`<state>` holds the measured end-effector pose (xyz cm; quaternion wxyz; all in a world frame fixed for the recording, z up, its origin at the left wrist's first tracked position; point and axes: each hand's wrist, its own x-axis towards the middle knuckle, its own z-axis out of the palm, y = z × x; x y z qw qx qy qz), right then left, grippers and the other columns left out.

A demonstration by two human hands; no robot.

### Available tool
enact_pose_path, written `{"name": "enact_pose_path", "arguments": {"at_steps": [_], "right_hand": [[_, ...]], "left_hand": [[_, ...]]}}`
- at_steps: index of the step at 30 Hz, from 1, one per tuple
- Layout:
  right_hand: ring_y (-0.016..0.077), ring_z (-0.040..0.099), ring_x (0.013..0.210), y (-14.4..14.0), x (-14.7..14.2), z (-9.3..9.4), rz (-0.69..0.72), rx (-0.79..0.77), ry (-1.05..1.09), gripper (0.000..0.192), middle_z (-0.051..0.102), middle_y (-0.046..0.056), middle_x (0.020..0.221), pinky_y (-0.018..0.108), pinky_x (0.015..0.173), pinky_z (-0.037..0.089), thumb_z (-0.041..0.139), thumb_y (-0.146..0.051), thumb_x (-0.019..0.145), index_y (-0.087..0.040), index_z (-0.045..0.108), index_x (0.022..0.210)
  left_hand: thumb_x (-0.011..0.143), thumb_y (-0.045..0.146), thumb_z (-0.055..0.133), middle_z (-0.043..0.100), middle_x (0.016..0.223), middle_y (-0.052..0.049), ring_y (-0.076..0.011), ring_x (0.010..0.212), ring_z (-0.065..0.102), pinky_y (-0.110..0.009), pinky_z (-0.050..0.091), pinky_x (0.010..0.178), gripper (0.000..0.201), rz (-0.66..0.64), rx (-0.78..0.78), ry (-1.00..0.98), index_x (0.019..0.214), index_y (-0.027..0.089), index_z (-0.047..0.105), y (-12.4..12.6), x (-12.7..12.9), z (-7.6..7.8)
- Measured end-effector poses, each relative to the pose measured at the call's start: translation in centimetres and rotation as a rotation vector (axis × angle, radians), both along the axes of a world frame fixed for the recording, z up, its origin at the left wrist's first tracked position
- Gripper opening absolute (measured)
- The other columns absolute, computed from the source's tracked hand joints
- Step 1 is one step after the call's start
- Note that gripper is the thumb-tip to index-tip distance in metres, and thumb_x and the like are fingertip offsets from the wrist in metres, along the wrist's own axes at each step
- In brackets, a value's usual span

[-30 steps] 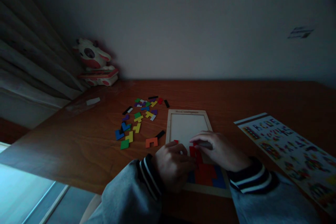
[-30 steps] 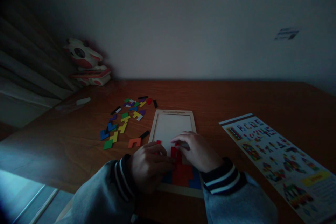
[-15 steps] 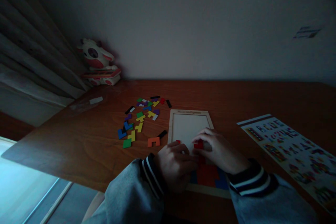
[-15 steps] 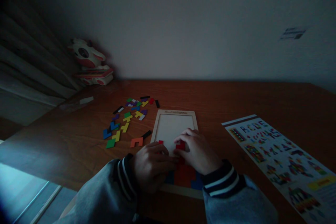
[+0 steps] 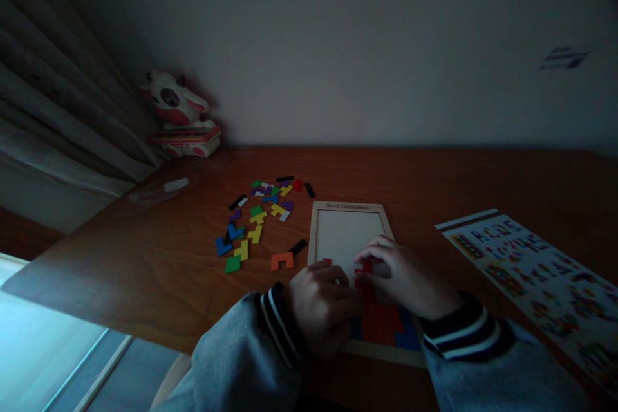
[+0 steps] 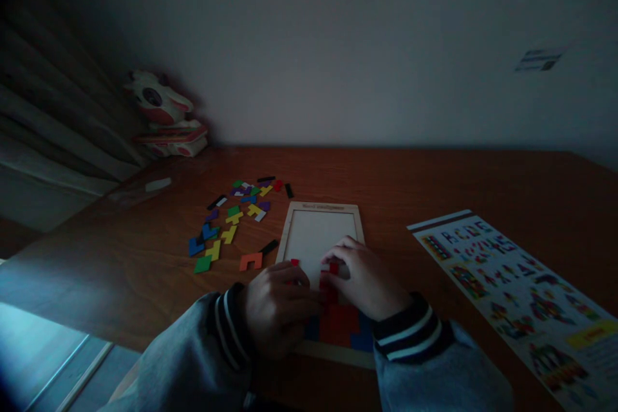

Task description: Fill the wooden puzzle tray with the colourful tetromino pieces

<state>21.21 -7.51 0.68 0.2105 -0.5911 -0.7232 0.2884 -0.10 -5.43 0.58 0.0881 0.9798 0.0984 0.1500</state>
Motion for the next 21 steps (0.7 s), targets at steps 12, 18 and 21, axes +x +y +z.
{"name": "enact_pose_path", "arguments": {"at_steps": [12, 18, 21], "right_hand": [[0.0196, 0.062, 0.091, -0.04, -0.38, 0.24, 0.021, -0.004, -0.027, 0.006, 0.063, 0.005, 0.095, 0.034, 0.083, 0.048, 0.066, -0.019, 0.084, -0.022, 0.072, 0.083], [0.0198, 0.062, 0.09, -0.15, -0.44, 0.49, 0.013, -0.012, -0.028, 0.005, 0.064, 0.005, 0.095, 0.034, 0.082, 0.049, 0.07, -0.018, 0.08, -0.021, 0.069, 0.084], [0.0195, 0.062, 0.089, -0.12, -0.26, 0.24, 0.02, 0.004, -0.015, 0.005, 0.065, 0.005, 0.095, 0.034, 0.081, 0.049, 0.068, -0.021, 0.082, -0.021, 0.069, 0.087]], "left_hand": [[0.073, 0.017, 0.053, 0.074, 0.094, -0.001, -0.0185, 0.087, 0.061, -0.034, 0.049, 0.073, 0.027, 0.009, 0.007, -0.013, 0.095, 0.019, 0.069, -0.15, -0.09, 0.22], [0.072, 0.019, 0.053, 0.074, 0.092, -0.003, -0.0202, 0.085, 0.062, -0.035, 0.049, 0.07, 0.025, -0.003, 0.006, 0.003, 0.092, 0.018, 0.068, 0.04, -0.09, -0.15], [0.072, 0.02, 0.052, 0.074, 0.089, -0.003, -0.021, 0.084, 0.063, -0.035, 0.049, 0.069, 0.026, -0.024, 0.009, -0.035, 0.094, 0.018, 0.068, 0.07, -0.05, -0.29]]}}
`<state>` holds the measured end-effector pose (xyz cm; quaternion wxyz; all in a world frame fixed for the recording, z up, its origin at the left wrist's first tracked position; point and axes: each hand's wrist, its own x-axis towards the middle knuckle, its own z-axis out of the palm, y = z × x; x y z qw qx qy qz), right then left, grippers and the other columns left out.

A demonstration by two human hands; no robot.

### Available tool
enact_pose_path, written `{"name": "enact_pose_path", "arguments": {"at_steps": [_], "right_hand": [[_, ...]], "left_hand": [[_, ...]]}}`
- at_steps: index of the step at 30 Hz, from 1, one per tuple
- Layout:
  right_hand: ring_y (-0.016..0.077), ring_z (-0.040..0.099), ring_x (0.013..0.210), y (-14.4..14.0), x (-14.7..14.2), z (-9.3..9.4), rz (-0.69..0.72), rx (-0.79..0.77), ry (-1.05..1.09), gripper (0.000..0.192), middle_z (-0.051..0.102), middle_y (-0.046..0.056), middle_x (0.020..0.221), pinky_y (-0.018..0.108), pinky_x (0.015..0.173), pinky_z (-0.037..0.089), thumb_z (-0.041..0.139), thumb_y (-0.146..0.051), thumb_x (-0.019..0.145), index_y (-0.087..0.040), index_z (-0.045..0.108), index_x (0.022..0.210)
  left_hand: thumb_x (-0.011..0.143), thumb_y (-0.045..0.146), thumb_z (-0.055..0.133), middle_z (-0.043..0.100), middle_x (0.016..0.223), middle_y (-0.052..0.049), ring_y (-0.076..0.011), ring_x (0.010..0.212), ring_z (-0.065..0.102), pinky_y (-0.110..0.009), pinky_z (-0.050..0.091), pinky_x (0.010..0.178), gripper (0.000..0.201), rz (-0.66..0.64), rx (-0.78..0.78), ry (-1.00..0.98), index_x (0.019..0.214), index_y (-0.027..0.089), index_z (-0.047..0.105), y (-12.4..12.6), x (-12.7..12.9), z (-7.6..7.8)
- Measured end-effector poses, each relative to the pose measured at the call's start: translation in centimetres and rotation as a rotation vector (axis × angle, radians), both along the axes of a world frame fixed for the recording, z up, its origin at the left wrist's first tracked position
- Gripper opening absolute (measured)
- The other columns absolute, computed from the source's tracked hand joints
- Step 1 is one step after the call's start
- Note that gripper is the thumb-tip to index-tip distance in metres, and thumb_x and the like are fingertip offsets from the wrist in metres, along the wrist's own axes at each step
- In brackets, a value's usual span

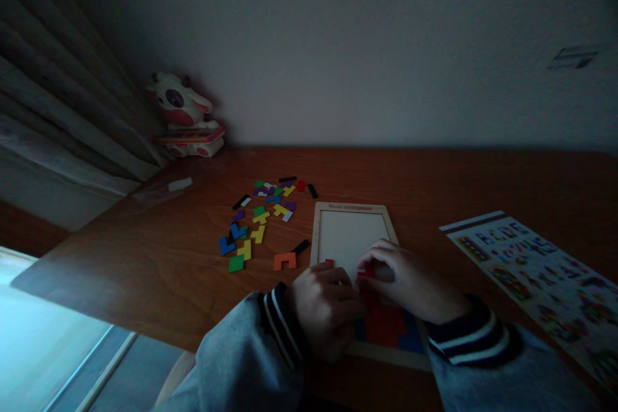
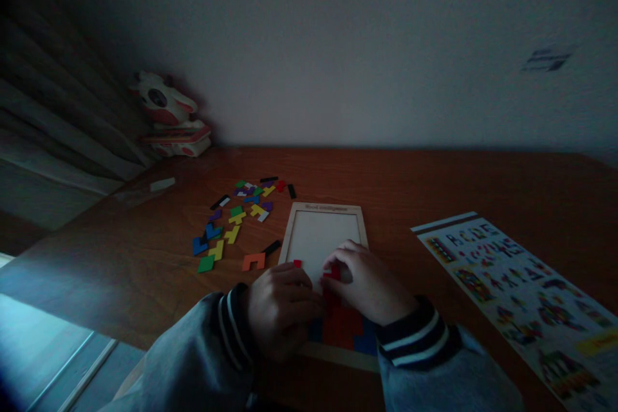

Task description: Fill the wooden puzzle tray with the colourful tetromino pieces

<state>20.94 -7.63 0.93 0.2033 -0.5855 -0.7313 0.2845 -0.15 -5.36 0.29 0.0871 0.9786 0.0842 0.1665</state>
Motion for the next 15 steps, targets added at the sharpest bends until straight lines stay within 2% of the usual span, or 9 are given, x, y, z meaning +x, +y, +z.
{"name": "enact_pose_path", "arguments": {"at_steps": [3, 6, 8, 11, 15], "right_hand": [[0.0193, 0.063, 0.088, 0.1, 0.2, -0.3, -0.001, 0.006, 0.031, 0.01, 0.066, 0.006, 0.096, 0.033, 0.079, 0.051, 0.065, -0.03, 0.086, -0.021, 0.068, 0.089], [0.0187, 0.065, 0.088, 0.1, 0.4, -0.3, 0.005, 0.0, 0.091, 0.014, 0.067, 0.007, 0.097, 0.032, 0.079, 0.052, 0.06, -0.032, 0.089, -0.02, 0.067, 0.092], [0.019, 0.066, 0.088, 0.1, 0.4, -0.2, -0.008, 0.006, 0.108, 0.015, 0.068, 0.007, 0.097, 0.032, 0.08, 0.053, 0.058, -0.033, 0.09, -0.02, 0.067, 0.091], [0.0206, 0.067, 0.087, 0.1, 0.6, 0.2, -0.05, 0.018, 0.068, 0.019, 0.07, 0.008, 0.096, 0.034, 0.08, 0.054, 0.059, -0.039, 0.089, -0.022, 0.067, 0.09], [0.0217, 0.068, 0.088, 0.1, 1.1, 0.8, -0.092, 0.033, 0.021, 0.024, 0.072, 0.007, 0.096, 0.035, 0.08, 0.054, 0.055, -0.044, 0.09, -0.024, 0.068, 0.093]], "left_hand": [[0.076, 0.02, 0.051, 0.074, 0.091, -0.004, -0.0203, 0.083, 0.063, -0.034, 0.051, 0.07, 0.034, 0.011, -0.01, -0.083, 0.106, 0.018, 0.066, 0.0, 0.0, 0.4], [0.083, 0.019, 0.049, 0.073, 0.097, -0.006, -0.019, 0.085, 0.064, -0.033, 0.053, 0.076, 0.039, 0.129, -0.034, -0.101, 0.121, 0.017, 0.06, 0.5, -0.5, 1.5], [0.088, 0.02, 0.049, 0.071, 0.098, -0.007, -0.0189, 0.087, 0.065, -0.033, 0.054, 0.08, 0.035, 0.302, -0.061, -0.066, 0.12, 0.018, 0.06, 1.2, -1.4, 2.5], [0.088, 0.027, 0.052, 0.067, 0.101, -0.007, -0.021, 0.087, 0.066, -0.035, 0.055, 0.078, 0.026, 0.638, -0.127, 0.07, 0.111, 0.021, 0.063, 2.6, -4.0, 4.0], [0.077, 0.025, 0.062, 0.061, 0.114, -0.01, -0.0274, 0.103, 0.063, -0.041, 0.053, 0.089, 0.034, 0.845, -0.194, 0.32, 0.11, 0.019, 0.062, 3.7, -8.7, 4.8]]}}
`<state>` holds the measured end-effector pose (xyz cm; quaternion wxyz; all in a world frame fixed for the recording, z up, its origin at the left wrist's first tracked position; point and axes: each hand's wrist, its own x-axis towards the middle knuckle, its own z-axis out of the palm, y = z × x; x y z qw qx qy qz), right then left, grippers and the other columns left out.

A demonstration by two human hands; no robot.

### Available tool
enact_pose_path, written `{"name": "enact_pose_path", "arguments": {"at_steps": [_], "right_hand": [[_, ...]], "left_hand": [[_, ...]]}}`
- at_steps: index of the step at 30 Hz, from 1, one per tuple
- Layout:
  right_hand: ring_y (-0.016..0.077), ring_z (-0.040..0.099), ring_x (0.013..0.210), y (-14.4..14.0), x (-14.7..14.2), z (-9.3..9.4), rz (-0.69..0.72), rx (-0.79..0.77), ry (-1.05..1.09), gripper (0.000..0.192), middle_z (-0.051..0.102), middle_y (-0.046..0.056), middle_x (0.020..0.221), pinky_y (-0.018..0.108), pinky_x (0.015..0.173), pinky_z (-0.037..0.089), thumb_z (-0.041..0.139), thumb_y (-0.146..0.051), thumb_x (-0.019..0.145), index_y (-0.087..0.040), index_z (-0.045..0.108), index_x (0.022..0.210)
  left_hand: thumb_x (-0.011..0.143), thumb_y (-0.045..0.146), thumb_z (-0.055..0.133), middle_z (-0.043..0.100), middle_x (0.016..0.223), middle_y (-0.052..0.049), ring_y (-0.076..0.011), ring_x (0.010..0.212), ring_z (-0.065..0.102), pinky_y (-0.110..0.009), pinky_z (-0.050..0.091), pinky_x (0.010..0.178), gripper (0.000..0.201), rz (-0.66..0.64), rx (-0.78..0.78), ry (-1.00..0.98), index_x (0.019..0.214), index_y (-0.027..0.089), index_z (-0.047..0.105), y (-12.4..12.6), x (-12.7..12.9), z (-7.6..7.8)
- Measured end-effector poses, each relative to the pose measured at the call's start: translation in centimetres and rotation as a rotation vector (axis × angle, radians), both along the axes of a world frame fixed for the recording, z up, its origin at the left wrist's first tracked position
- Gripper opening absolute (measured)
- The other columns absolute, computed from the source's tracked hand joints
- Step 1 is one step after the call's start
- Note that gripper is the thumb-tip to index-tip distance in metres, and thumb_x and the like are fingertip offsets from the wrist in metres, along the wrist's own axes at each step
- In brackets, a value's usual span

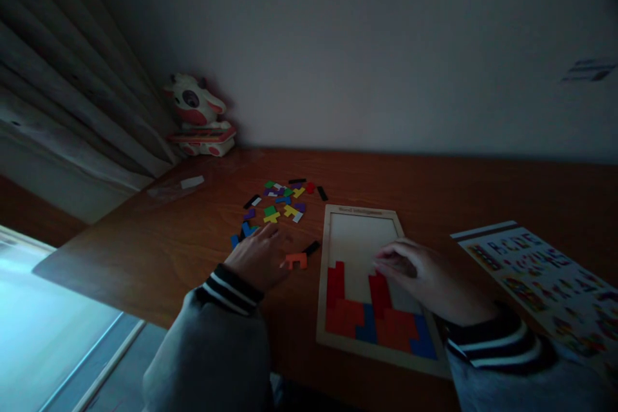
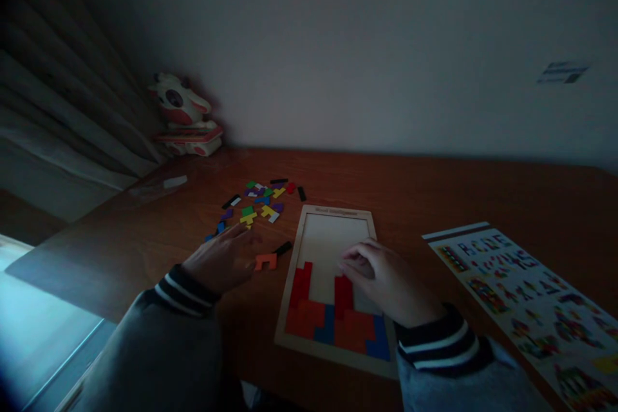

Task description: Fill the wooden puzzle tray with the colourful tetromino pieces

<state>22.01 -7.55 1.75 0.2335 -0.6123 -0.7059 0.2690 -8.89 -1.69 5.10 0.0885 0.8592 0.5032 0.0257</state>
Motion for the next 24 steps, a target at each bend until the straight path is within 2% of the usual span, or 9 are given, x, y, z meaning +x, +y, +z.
{"name": "enact_pose_path", "arguments": {"at_steps": [2, 5, 10, 12, 14, 17, 24], "right_hand": [[0.0219, 0.068, 0.086, -0.2, 0.0, 0.6, -0.019, 0.028, -0.042, 0.025, 0.072, 0.006, 0.095, 0.035, 0.079, 0.055, 0.055, -0.046, 0.089, -0.025, 0.068, 0.092], [0.0222, 0.068, 0.083, -0.5, -0.5, 1.8, -0.025, 0.067, -0.125, 0.024, 0.073, 0.006, 0.094, 0.034, 0.076, 0.055, 0.056, -0.047, 0.088, -0.027, 0.069, 0.091], [0.0214, 0.067, 0.089, 0.8, -3.6, 2.8, 0.1, 0.111, -0.18, 0.02, 0.07, 0.006, 0.099, 0.035, 0.08, 0.052, 0.056, -0.039, 0.091, -0.025, 0.069, 0.094], [0.02, 0.066, 0.091, 2.4, -5.6, 2.7, 0.185, 0.143, -0.186, 0.017, 0.069, 0.006, 0.103, 0.034, 0.083, 0.051, 0.057, -0.032, 0.091, -0.024, 0.067, 0.101], [0.0181, 0.066, 0.087, 4.4, -8.0, 2.5, 0.251, 0.155, -0.189, 0.025, 0.068, 0.006, 0.101, 0.033, 0.081, 0.05, 0.058, -0.026, 0.091, -0.021, 0.063, 0.115], [0.0169, 0.065, 0.087, 7.6, -11.5, 2.1, 0.291, 0.165, -0.217, 0.029, 0.067, 0.006, 0.103, 0.031, 0.081, 0.049, 0.06, -0.021, 0.09, -0.019, 0.063, 0.119], [0.0208, 0.066, 0.099, 14.4, -18.1, 0.0, 0.164, 0.152, -0.234, 0.03, 0.069, 0.01, 0.11, 0.032, 0.086, 0.048, 0.062, -0.035, 0.091, -0.019, 0.065, 0.116]], "left_hand": [[0.072, 0.024, 0.064, 0.059, 0.121, -0.011, -0.0294, 0.109, 0.06, -0.043, 0.05, 0.093, 0.04, 0.058, -0.035, 0.048, 0.112, 0.02, 0.061, 0.2, -2.4, -0.3], [0.068, 0.027, 0.067, 0.061, 0.116, -0.01, -0.0295, 0.109, 0.06, -0.043, 0.048, 0.097, 0.044, 0.121, -0.076, 0.046, 0.112, 0.021, 0.062, 0.6, -5.1, -1.3], [0.068, 0.038, 0.072, 0.064, 0.113, -0.011, -0.028, 0.102, 0.065, -0.039, 0.051, 0.091, 0.046, 0.166, -0.14, -0.009, 0.109, 0.019, 0.064, 1.3, -6.6, -2.1], [0.068, 0.042, 0.075, 0.065, 0.113, -0.012, -0.0284, 0.102, 0.065, -0.039, 0.051, 0.09, 0.048, 0.202, -0.145, -0.014, 0.109, 0.019, 0.065, 1.5, -6.8, -2.0], [0.068, 0.044, 0.077, 0.067, 0.113, -0.011, -0.0284, 0.102, 0.066, -0.038, 0.051, 0.089, 0.049, 0.241, -0.16, -0.016, 0.109, 0.02, 0.065, 1.6, -7.0, -1.9], [0.067, 0.046, 0.078, 0.068, 0.113, -0.009, -0.0278, 0.101, 0.067, -0.035, 0.052, 0.087, 0.049, 0.277, -0.173, -0.018, 0.108, 0.022, 0.066, 1.7, -7.6, -2.0], [0.065, 0.046, 0.08, 0.07, 0.097, -0.004, -0.023, 0.088, 0.068, -0.031, 0.052, 0.076, 0.04, 0.276, -0.178, -0.117, 0.096, 0.023, 0.07, 1.8, -9.1, -2.9]]}}
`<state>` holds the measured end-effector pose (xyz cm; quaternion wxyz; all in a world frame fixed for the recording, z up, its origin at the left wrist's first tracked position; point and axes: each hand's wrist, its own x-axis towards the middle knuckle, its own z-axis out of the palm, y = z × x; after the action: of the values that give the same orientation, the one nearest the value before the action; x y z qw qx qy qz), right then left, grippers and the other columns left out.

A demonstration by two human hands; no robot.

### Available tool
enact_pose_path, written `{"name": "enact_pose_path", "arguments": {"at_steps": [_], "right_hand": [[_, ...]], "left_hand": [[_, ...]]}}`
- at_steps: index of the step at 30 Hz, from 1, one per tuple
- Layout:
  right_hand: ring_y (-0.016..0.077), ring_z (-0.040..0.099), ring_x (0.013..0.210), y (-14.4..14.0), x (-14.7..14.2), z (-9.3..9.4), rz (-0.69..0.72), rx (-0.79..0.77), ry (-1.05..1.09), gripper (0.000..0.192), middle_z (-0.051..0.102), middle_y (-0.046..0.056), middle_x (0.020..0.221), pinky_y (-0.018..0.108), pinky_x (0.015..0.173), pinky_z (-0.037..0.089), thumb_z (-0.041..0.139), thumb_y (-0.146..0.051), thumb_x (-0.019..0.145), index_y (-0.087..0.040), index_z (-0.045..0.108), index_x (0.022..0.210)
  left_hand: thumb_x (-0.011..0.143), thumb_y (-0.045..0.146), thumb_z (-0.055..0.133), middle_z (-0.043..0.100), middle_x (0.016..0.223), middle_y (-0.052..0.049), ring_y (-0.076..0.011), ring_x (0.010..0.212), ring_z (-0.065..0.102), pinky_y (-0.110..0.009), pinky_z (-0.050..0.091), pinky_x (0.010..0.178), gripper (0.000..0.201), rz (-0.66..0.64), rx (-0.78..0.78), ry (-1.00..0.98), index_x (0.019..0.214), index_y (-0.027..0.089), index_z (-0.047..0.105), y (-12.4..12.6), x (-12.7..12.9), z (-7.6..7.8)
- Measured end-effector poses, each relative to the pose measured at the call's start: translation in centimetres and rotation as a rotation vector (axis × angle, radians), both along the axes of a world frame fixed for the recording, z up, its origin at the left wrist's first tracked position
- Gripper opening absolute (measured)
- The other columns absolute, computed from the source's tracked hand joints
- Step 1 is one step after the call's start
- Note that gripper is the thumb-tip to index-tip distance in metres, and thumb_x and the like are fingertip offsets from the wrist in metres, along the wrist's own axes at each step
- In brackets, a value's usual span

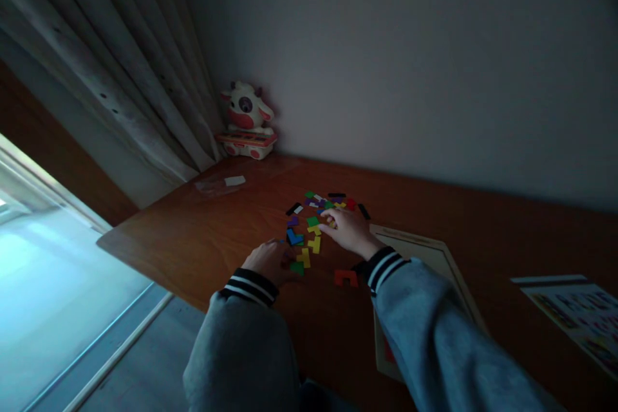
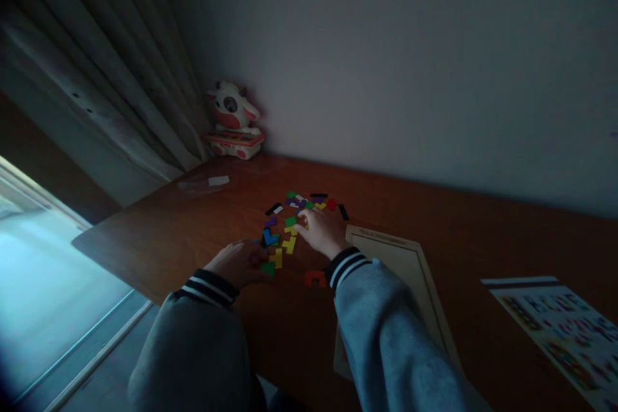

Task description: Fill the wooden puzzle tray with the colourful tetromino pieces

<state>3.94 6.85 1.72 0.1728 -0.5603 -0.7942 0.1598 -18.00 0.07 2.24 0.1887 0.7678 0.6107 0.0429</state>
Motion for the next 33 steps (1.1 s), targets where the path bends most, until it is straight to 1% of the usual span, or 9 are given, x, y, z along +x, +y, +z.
{"name": "enact_pose_path", "arguments": {"at_steps": [5, 10, 12, 15, 18, 23, 26, 29, 33], "right_hand": [[0.0273, 0.064, 0.105, 2.1, -3.0, -0.9, -0.12, -0.038, -0.029, 0.042, 0.067, 0.016, 0.111, 0.037, 0.086, 0.048, 0.07, -0.045, 0.084, -0.014, 0.067, 0.112], [0.0224, 0.067, 0.094, 3.0, -4.5, -0.9, -0.132, -0.118, -0.037, 0.015, 0.072, 0.009, 0.097, 0.033, 0.08, 0.048, 0.073, -0.034, 0.082, -0.019, 0.074, 0.087], [0.0198, 0.068, 0.088, 3.2, -4.6, -0.9, -0.129, -0.147, -0.031, 0.012, 0.073, 0.007, 0.095, 0.031, 0.076, 0.048, 0.073, -0.031, 0.082, -0.02, 0.073, 0.087], [0.021, 0.068, 0.088, 3.3, -4.1, -0.6, -0.134, -0.167, -0.027, 0.025, 0.073, 0.008, 0.098, 0.032, 0.075, 0.047, 0.076, -0.039, 0.079, -0.019, 0.072, 0.094], [0.0244, 0.069, 0.086, 3.1, -3.3, -0.4, -0.127, -0.197, -0.038, 0.034, 0.074, 0.009, 0.093, 0.033, 0.073, 0.048, 0.081, -0.045, 0.071, -0.019, 0.072, 0.092], [0.0222, 0.07, 0.084, 2.7, -2.7, -0.7, -0.126, -0.235, -0.035, 0.028, 0.075, 0.007, 0.088, 0.03, 0.071, 0.048, 0.086, -0.033, 0.066, -0.019, 0.073, 0.087], [0.0196, 0.069, 0.083, 2.5, -2.5, -1.0, -0.12, -0.229, -0.006, 0.027, 0.074, 0.006, 0.09, 0.027, 0.069, 0.047, 0.083, -0.034, 0.069, -0.019, 0.072, 0.089], [0.0198, 0.069, 0.086, 2.2, -2.0, -1.1, -0.127, -0.212, 0.02, 0.034, 0.074, 0.006, 0.095, 0.027, 0.068, 0.047, 0.083, -0.038, 0.069, -0.019, 0.071, 0.094], [0.0192, 0.069, 0.082, 1.7, -1.3, -1.0, -0.127, -0.214, 0.043, 0.031, 0.075, 0.004, 0.089, 0.026, 0.066, 0.046, 0.086, -0.03, 0.064, -0.019, 0.07, 0.089]], "left_hand": [[0.064, 0.045, 0.081, 0.071, 0.089, -0.002, -0.0205, 0.08, 0.067, -0.028, 0.05, 0.07, 0.039, 0.03, -0.032, -0.054, 0.093, 0.022, 0.071, 0.4, -0.1, -0.1], [0.068, 0.043, 0.08, 0.071, 0.088, -0.003, -0.0193, 0.079, 0.067, -0.026, 0.05, 0.069, 0.031, 0.004, -0.047, -0.097, 0.088, 0.021, 0.071, 0.8, 0.0, -0.1], [0.065, 0.041, 0.082, 0.071, 0.092, -0.004, -0.0204, 0.082, 0.067, -0.027, 0.05, 0.071, 0.031, 0.009, -0.024, -0.088, 0.085, 0.021, 0.071, 0.8, 0.0, -0.1], [0.063, 0.039, 0.083, 0.07, 0.091, -0.004, -0.021, 0.082, 0.067, -0.028, 0.049, 0.07, 0.031, 0.005, -0.015, -0.093, 0.082, 0.019, 0.068, 0.8, 0.0, -0.1], [0.063, 0.037, 0.083, 0.07, 0.083, -0.002, -0.0196, 0.078, 0.067, -0.026, 0.047, 0.065, 0.032, 0.002, -0.044, -0.132, 0.083, 0.019, 0.065, 0.6, 0.1, -0.1], [0.065, 0.027, 0.08, 0.071, 0.079, 0.002, -0.0169, 0.073, 0.067, -0.023, 0.043, 0.06, 0.026, 0.026, -0.061, -0.175, 0.083, 0.02, 0.063, 0.7, 0.7, 0.0], [0.069, 0.023, 0.077, 0.071, 0.079, 0.002, -0.0159, 0.072, 0.066, -0.023, 0.043, 0.062, 0.022, 0.048, 0.032, -0.216, 0.087, 0.021, 0.065, 0.8, 1.0, 0.1], [0.074, 0.026, 0.073, 0.071, 0.081, 0.002, -0.0171, 0.076, 0.066, -0.025, 0.043, 0.067, 0.016, 0.14, 0.169, -0.222, 0.09, 0.024, 0.068, 1.0, 0.9, 0.3], [0.08, 0.029, 0.07, 0.071, 0.085, 0.001, -0.0175, 0.079, 0.065, -0.026, 0.043, 0.068, 0.007, 0.206, 0.285, -0.201, 0.085, 0.025, 0.071, 1.2, 0.7, 0.4]]}}
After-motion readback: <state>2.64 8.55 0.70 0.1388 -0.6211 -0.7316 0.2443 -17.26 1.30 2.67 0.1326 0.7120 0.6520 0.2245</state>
